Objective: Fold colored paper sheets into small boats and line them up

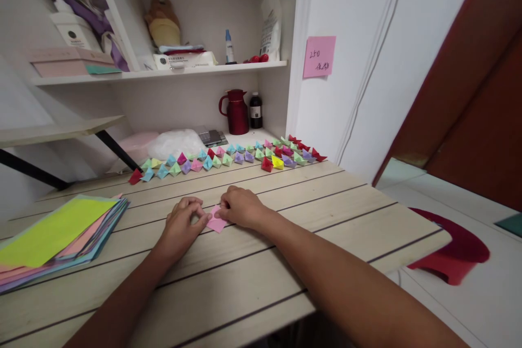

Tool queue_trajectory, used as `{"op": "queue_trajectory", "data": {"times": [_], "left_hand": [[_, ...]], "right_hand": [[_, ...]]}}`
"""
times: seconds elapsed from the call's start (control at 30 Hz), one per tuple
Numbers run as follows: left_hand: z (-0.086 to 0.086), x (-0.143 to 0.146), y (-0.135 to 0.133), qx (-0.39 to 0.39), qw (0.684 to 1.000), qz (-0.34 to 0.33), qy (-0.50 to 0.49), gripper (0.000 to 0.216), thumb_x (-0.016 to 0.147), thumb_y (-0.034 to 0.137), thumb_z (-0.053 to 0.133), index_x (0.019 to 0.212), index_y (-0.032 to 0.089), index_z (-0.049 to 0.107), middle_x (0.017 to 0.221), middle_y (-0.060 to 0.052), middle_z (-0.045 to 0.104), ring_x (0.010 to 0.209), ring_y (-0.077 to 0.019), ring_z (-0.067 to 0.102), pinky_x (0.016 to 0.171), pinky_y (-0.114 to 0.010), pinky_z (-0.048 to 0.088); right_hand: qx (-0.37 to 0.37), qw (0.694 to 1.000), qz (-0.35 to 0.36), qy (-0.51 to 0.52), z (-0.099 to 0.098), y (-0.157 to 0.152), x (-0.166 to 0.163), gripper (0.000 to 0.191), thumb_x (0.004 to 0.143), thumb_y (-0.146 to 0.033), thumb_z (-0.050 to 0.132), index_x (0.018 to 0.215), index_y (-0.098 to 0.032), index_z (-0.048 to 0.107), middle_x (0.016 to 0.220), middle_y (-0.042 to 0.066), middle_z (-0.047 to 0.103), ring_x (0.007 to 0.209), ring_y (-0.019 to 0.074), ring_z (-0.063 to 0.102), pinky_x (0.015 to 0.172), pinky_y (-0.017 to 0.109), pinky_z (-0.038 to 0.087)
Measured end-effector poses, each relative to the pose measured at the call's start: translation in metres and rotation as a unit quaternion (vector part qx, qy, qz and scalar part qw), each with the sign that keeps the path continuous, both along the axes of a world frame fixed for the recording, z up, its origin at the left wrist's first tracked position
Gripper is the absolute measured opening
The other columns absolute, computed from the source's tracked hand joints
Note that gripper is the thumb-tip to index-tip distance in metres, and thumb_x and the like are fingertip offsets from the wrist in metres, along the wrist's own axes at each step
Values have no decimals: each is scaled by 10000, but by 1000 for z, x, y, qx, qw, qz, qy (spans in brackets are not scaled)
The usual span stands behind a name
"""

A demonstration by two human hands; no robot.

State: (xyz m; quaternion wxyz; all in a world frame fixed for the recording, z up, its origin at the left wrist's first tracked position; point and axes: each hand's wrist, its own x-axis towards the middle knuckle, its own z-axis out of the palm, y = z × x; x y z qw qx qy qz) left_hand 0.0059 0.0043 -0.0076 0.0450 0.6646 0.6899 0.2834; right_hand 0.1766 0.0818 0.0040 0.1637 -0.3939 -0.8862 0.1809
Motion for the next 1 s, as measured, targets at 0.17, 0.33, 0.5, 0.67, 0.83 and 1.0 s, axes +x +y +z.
{"op": "queue_trajectory", "data": {"times": [0.17, 0.33, 0.5, 0.67, 0.83, 1.0], "left_hand": [[-1, 3, 0, -7, 1000, 5, 15, 156, 809, 279, 599, 673, 213, 564, 1143, -52, 598, 1109, -251, 528, 904, -423, 386], [-2, 6, 0, -15, 999, 13, 37, 119, 813, 268, 590, 712, 215, 554, 1139, -50, 598, 1107, -263, 520, 908, -434, 380], [-2, 5, 0, -19, 999, 7, 40, 92, 823, 269, 579, 744, 221, 572, 1139, -53, 610, 1094, -256, 517, 907, -419, 372], [-2, 3, 0, -13, 1000, 10, 1, 84, 798, 267, 615, 724, 228, 625, 1146, -40, 614, 1110, -256, 526, 931, -433, 365], [1, 3, 1, -20, 999, 8, -37, 79, 777, 263, 635, 717, 243, 682, 1176, -30, 612, 1133, -255, 536, 966, -437, 363], [4, 4, 0, -31, 999, 10, -42, 95, 781, 258, 630, 722, 257, 705, 1174, -21, 624, 1140, -266, 535, 964, -454, 357]], "right_hand": [[9, 1000, -20, -7, 0, -1, 0, 251, 747, -439, 715, 786, -201, 645, 889, 25, 576, 708, 136, 510, 594, 238, 303], [-17, 999, -18, 28, 0, 2, 2, 172, 741, -314, 736, 813, -187, 645, 867, 20, 570, 729, 128, 512, 629, 224, 325], [-40, 999, -6, 35, 1, 5, 3, 100, 756, -251, 713, 768, -171, 654, 797, 11, 573, 702, 123, 515, 618, 219, 339], [-82, 993, 26, 75, -1, 6, 8, 83, 743, -215, 706, 785, -169, 651, 783, -7, 600, 676, 110, 535, 589, 205, 352], [-122, 985, 39, 112, -3, 7, 10, 72, 729, -180, 699, 777, -160, 649, 745, -12, 609, 659, 109, 540, 578, 203, 357], [-72, 994, 4, 77, -4, 5, 6, 78, 756, -235, 696, 781, -177, 650, 798, 3, 624, 723, 126, 555, 620, 219, 352]]}}
